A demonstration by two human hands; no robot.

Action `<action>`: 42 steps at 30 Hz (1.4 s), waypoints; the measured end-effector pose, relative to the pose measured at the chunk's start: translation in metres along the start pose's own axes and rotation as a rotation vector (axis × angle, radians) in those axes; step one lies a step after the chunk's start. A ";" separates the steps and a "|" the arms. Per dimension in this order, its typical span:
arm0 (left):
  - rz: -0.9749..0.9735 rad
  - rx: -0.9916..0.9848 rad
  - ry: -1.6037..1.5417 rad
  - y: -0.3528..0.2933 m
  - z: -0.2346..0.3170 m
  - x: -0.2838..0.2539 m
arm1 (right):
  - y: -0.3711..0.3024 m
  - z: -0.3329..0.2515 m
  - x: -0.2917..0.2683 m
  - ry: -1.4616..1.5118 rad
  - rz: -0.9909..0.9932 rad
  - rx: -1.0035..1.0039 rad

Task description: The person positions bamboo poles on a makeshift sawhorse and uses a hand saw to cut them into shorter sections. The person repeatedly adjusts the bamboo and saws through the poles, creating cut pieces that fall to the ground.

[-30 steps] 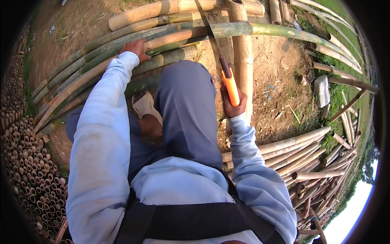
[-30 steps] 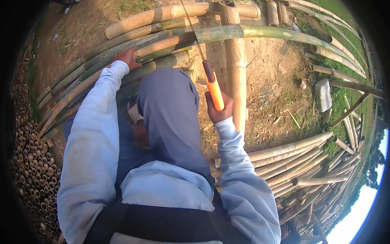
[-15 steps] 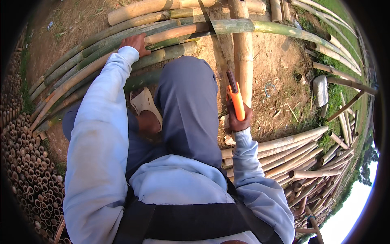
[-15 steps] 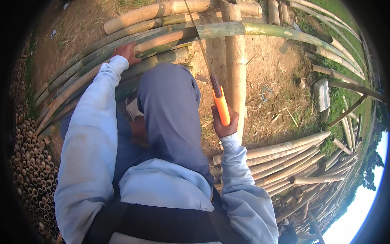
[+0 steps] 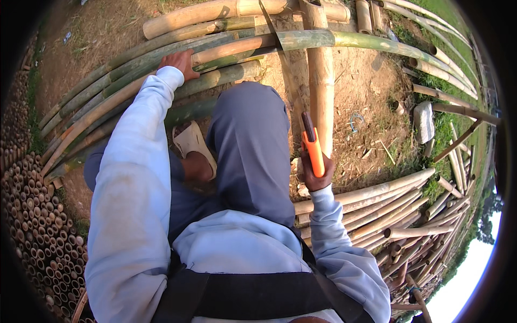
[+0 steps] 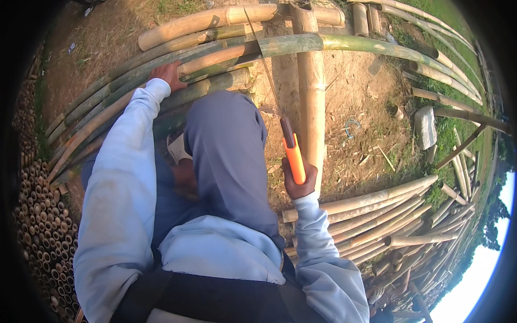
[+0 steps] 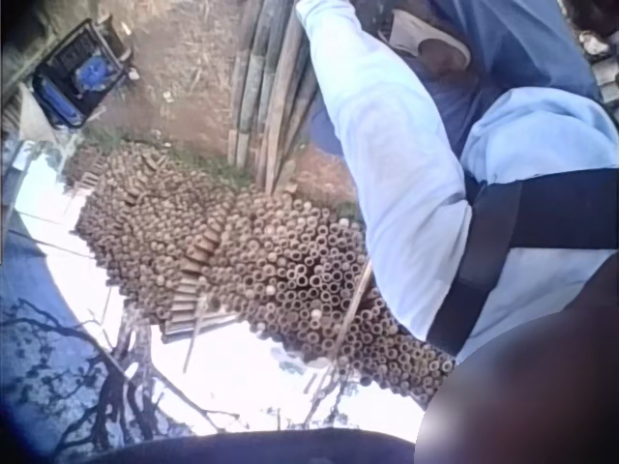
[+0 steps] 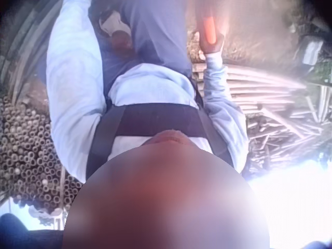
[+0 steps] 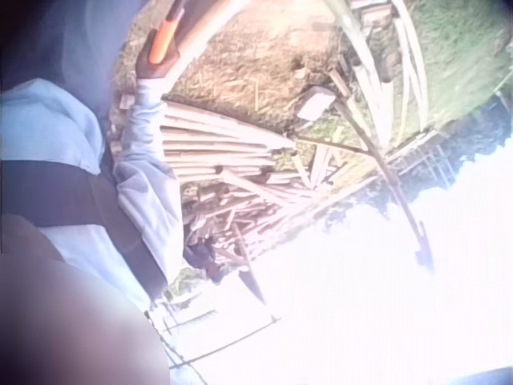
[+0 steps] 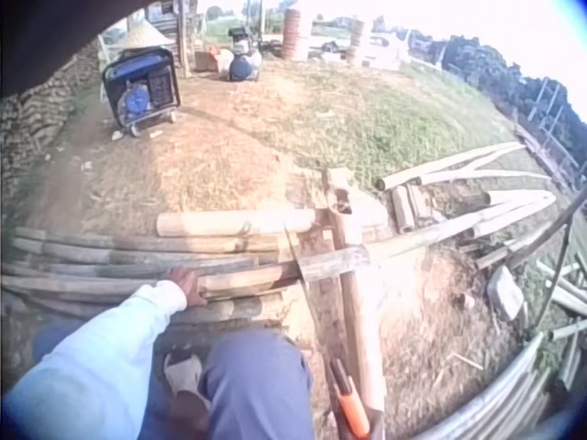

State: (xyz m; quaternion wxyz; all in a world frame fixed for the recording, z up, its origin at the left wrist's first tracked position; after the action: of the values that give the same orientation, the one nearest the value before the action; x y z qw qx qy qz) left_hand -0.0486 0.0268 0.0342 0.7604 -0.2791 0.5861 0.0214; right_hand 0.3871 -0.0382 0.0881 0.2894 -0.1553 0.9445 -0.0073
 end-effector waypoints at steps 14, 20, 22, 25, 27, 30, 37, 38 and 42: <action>0.465 0.376 -0.195 -0.027 0.006 -0.013 | 0.101 -0.002 0.039 0.108 0.126 -0.156; 0.599 0.456 -0.154 -0.059 0.010 -0.001 | 0.102 -0.006 0.039 0.193 0.118 -0.265; 0.553 0.377 -0.143 -0.067 0.011 0.014 | 0.104 -0.004 0.040 0.154 0.101 -0.232; 0.222 0.230 -0.131 -0.069 0.009 0.048 | 0.110 0.003 0.039 0.142 0.106 -0.230; 0.137 0.280 -0.131 -0.077 0.011 0.062 | 0.117 0.016 0.038 0.151 0.110 -0.246; 0.054 0.334 -0.126 -0.086 0.011 0.083 | 0.128 0.048 0.035 0.161 0.104 -0.250; 0.044 0.483 -0.079 -0.088 0.020 0.125 | 0.157 0.123 0.032 0.222 0.061 -0.028; 0.082 0.444 -0.111 -0.088 0.017 0.128 | 0.159 0.127 0.031 0.211 0.075 -0.028; 0.071 0.278 -0.209 -0.087 0.012 0.157 | 0.164 0.136 0.026 0.179 0.097 -0.019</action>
State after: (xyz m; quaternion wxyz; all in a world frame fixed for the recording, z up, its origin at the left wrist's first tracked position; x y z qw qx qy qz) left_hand 0.0421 -0.0876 -0.0704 0.8471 -0.1467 0.5108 -0.0042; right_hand 0.3936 0.1199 -0.0563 0.2024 -0.1107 0.9730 0.0019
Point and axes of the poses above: each hand's wrist, its own y-axis towards the middle knuckle, its own x-axis out of the palm, z = x × y, the point moved 7 cm from there along y, towards the middle knuckle, and after that the axes turned 10 degrees about -y, right-handed, at the moved point
